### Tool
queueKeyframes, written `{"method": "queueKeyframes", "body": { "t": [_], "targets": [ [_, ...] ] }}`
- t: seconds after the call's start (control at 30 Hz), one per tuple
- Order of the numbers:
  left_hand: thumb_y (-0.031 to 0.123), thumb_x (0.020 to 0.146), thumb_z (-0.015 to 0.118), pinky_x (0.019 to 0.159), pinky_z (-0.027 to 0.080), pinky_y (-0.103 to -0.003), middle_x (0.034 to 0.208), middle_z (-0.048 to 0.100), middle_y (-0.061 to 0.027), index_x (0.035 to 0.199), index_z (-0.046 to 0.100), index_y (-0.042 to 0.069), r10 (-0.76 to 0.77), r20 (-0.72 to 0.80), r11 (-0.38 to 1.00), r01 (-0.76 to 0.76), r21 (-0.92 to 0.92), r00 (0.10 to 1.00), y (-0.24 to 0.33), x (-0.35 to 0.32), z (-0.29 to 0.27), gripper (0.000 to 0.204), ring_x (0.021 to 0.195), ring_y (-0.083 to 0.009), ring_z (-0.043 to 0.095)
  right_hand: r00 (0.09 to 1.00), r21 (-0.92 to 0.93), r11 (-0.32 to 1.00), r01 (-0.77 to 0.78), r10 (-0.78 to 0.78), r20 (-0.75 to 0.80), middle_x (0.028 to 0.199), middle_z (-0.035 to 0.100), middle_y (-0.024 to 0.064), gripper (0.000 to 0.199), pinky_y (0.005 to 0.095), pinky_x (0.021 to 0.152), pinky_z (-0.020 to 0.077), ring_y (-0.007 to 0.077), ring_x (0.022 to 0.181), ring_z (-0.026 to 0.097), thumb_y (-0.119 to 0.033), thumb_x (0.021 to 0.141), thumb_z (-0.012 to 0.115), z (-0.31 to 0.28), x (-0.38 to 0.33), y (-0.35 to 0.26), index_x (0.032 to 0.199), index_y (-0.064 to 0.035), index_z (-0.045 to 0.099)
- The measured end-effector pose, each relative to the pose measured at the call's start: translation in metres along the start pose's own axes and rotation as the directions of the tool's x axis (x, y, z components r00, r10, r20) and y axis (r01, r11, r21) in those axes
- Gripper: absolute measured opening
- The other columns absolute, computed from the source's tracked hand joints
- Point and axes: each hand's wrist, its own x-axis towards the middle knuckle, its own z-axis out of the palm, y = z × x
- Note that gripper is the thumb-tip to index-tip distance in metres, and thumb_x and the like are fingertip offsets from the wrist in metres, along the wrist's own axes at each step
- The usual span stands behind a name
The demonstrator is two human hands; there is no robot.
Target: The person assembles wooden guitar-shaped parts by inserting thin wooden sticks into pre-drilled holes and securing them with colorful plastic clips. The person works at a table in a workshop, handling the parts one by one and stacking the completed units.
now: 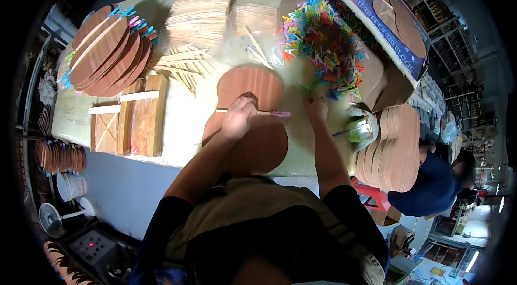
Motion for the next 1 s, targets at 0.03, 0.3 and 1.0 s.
{"method": "queueKeyframes", "body": {
  "t": [0.03, 0.3, 1.0],
  "targets": [
    [0.001, 0.072, 0.058, 0.08, 0.046, -0.038, 0.095, 0.058, -0.0126, 0.072, 0.054, 0.003, 0.007, -0.007, 1.0, -0.007, 0.01, 1.0, -0.001, -0.002, -0.002, 0.005, 0.091, -0.0304, 0.056, 0.997, 0.075, 0.997, 0.026, -0.031, 0.075, 0.071, 0.061, 0.0166, 0.039, 0.0439, 0.065, 0.0472, 0.0334, 0.068, 0.061, -0.034, 0.076, 0.068, -0.011, 0.002, -0.012, 0.101, -0.0046, 0.059],
    [0.001, 0.07, 0.055, 0.081, 0.045, -0.038, 0.096, 0.058, -0.0114, 0.073, 0.053, 0.004, 0.037, -0.022, 0.999, -0.037, -0.001, 0.999, -0.002, -0.004, -0.004, 0.004, 0.092, -0.03, 0.055, 0.741, 0.853, 0.414, -0.319, -0.452, 0.497, 0.069, 0.054, -0.0015, 0.028, 0.0199, 0.048, 0.0328, 0.0043, 0.056, 0.043, -0.015, 0.08, 0.069, -0.068, 0.015, -0.193, 0.102, 0.0019, 0.061],
    [0.003, 0.072, 0.054, 0.079, 0.045, -0.036, 0.095, 0.056, -0.0101, 0.075, 0.053, 0.003, 0.027, -0.031, 1.0, -0.028, -0.014, 0.999, 0.0, -0.001, -0.008, 0.003, 0.092, -0.029, 0.054, 0.848, 0.261, 0.826, 0.499, -0.403, -0.345, 0.102, 0.061, 0.0148, 0.044, 0.0421, 0.083, 0.045, 0.0296, 0.099, 0.055, -0.025, 0.067, 0.075, -0.005, 0.073, -0.169, 0.102, -0.0035, 0.061]
  ]
}}
